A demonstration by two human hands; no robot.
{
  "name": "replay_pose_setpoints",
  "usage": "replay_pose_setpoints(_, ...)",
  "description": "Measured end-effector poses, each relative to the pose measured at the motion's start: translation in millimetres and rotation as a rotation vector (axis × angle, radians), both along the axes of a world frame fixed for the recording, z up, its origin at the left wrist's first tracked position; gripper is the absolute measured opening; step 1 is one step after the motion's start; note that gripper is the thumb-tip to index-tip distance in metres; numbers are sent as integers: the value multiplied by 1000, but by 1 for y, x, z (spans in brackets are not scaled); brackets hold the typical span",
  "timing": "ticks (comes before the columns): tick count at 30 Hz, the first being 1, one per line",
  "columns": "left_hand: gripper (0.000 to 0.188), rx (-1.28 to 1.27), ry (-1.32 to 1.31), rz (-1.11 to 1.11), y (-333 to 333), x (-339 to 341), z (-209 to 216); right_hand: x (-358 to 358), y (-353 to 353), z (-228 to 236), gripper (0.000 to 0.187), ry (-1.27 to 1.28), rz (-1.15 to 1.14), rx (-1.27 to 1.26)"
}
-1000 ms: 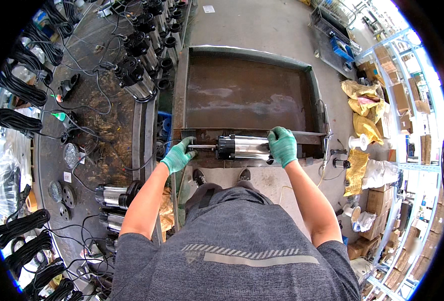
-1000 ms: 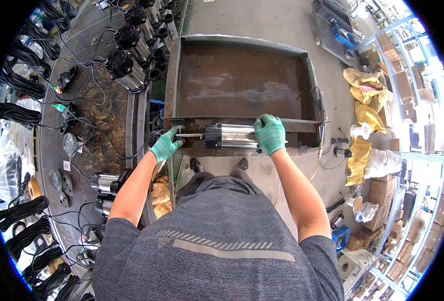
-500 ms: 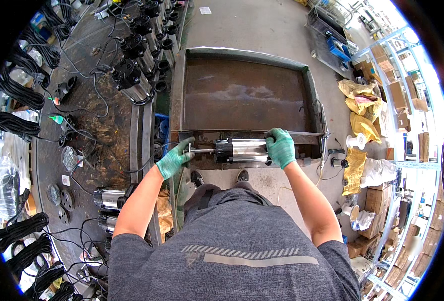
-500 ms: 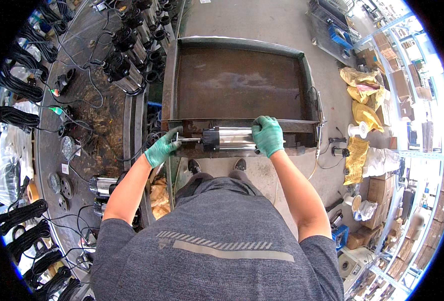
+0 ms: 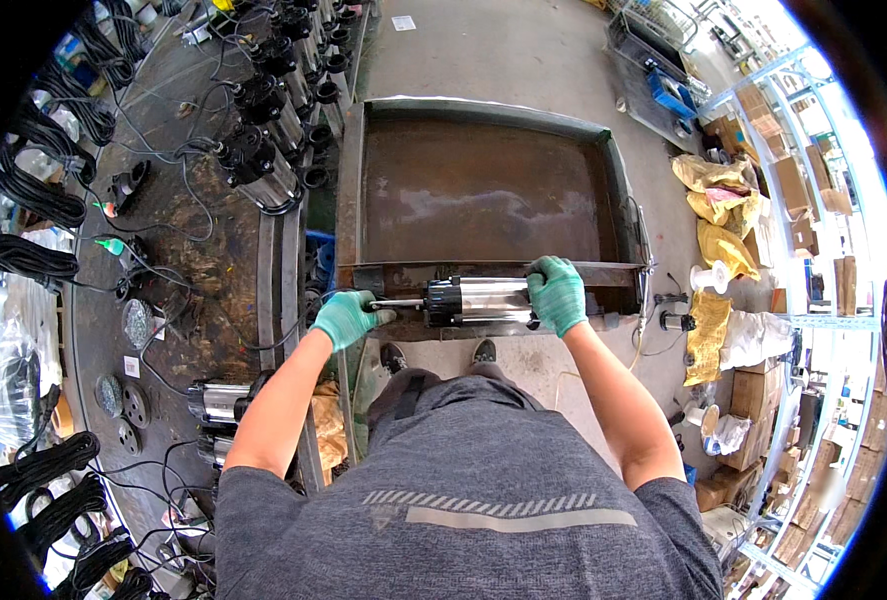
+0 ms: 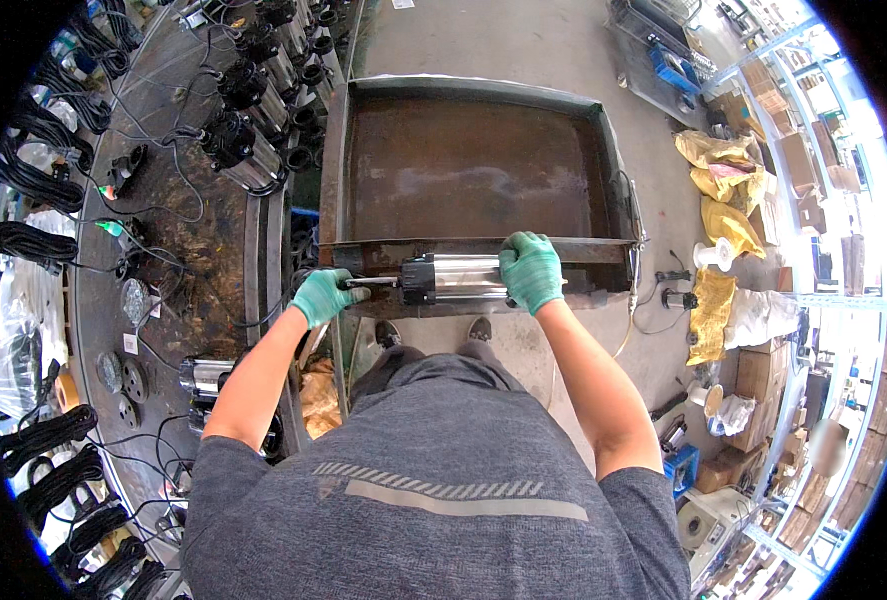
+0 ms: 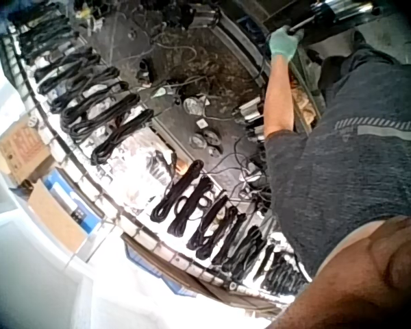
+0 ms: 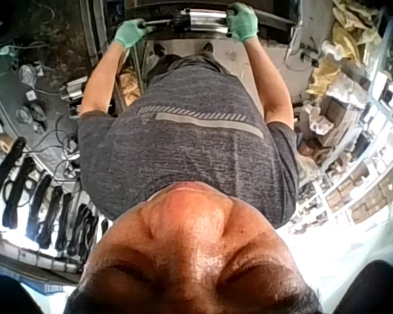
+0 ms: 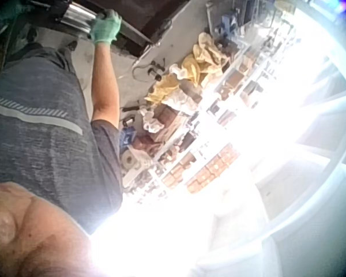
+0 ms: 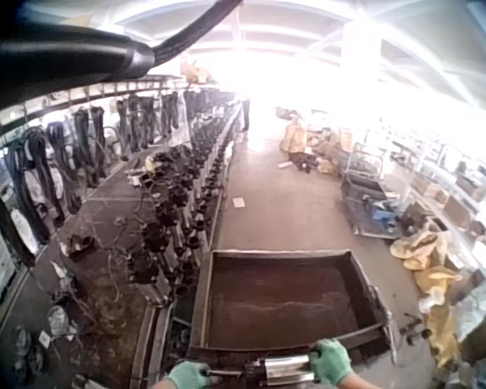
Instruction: The person repeatedly picks up cylindrical pumps from a rack, submerges them in a water-filled metal tray, and then returns them to the rack. The person handles the pumps one at a time, dipping them into the water and then placing them back on the shelf.
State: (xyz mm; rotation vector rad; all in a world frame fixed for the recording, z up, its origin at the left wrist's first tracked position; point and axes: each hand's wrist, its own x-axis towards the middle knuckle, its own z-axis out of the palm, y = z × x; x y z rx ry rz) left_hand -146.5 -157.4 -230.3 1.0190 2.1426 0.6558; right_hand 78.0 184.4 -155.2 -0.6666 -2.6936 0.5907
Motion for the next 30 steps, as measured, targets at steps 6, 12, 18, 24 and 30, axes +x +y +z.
replay_pose_setpoints(6,36,-301,-1081,542,14,-10,45,2,-1,2,8,3,-39,-26)
replay_pose_setpoints(12,24,286,-79,231,6,15,-9,0,-4,6,8,5,-20,-16)
replay_pose_setpoints(18,37,294,287,59,8,15,-1,2,1,-1,8,-17,-35,-2)
replay_pose_setpoints(24,73,-215,-970,720,23,3,34,0,-3,2,9,-7,-44,-35)
replay_pose_setpoints(30,30,330,-1171,531,1,8,-2,-1,-1,0,8,-12,-43,-22)
